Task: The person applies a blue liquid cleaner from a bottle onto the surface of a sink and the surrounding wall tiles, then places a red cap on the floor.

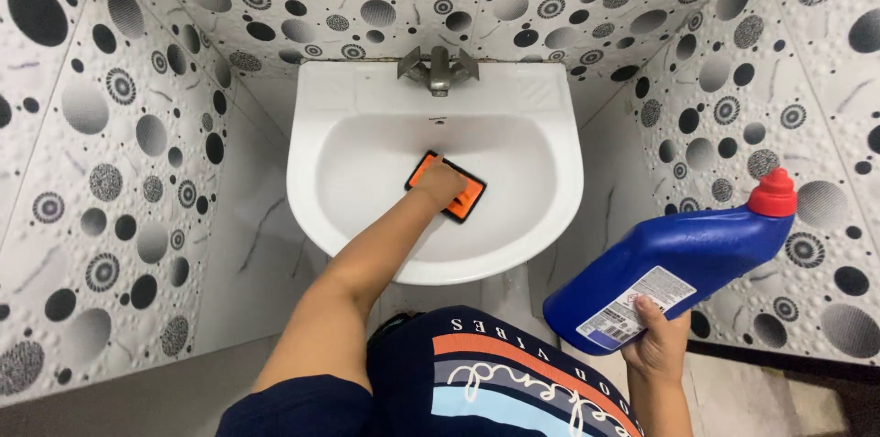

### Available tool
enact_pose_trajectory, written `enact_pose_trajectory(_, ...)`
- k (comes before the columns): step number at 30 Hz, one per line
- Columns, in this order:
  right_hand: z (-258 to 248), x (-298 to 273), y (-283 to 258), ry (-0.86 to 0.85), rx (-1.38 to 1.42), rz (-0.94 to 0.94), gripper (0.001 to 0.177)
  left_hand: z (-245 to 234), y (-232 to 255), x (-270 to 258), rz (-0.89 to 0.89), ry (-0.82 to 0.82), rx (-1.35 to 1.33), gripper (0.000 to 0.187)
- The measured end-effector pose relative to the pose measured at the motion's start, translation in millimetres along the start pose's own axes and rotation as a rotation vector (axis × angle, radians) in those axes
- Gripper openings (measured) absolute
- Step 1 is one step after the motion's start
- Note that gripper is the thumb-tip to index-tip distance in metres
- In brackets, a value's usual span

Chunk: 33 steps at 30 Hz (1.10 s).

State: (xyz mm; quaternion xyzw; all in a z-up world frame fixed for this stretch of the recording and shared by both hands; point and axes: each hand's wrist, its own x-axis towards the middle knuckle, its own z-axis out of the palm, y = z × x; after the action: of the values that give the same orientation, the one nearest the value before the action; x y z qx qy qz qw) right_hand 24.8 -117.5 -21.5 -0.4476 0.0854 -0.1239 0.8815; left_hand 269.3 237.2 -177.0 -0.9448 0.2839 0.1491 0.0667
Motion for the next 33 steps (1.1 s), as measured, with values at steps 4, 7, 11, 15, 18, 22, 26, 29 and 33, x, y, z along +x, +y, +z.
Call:
enact_pose_trajectory(4, 19.3, -0.3, 2.3, 0.011, 0.0, -0.016, 0.061, -58.7, 6.2, -59.5, -0.15, 0.225, -0.562, 0.034)
enact_pose_trajectory(7, 31.2, 11.9, 2.3, -0.051, -0.023, -0.039, 0.059, -95.6, 6.9, -117.1, -0.469, 0.366, -0.927, 0.064)
enact_pose_trajectory(11, 44.4, 36.7, 3.8, -0.096, -0.19, -0.012, 0.053, -104.9, 2.5, -183.6, -0.591, 0.765, -1.11, 0.066)
enact_pose_trajectory(15, 72.0, 51.1, 5.3, -0.206, -0.587, 0.042, 0.059, -126.2, 11.3, -233.8, -0.653, 1.055, -1.056, 0.027)
enact_pose_trajectory(18, 96.2, 58.6, 8.8, -0.34, -0.781, 0.021, 0.063, -165.4, 30.4, -261.5, -0.709, 1.045, -1.177, 0.02)
enact_pose_trajectory(22, 117.5, 68.4, 16.4, -0.432, -1.104, -0.05, 0.061, -220.0, 68.7, -269.9, -0.615, 1.151, -0.943, 0.022)
enact_pose_trajectory(26, 127.2, 73.1, 17.5, -0.694, -1.149, -0.151, 0.064, -245.2, 88.8, -265.8, -0.439, 1.194, -0.741, 0.034)
enact_pose_trajectory(29, 130.2, 74.4, 20.0, -0.788, -1.149, -0.104, 0.066, -244.3, 84.4, -256.8, -0.245, 1.155, -0.436, 0.033)
enact_pose_trajectory(33, 130.1, 75.5, 20.8, -0.878, -1.174, -0.071, 0.071, -233.5, 73.4, -244.4, -0.075, 1.13, -0.366, 0.032)
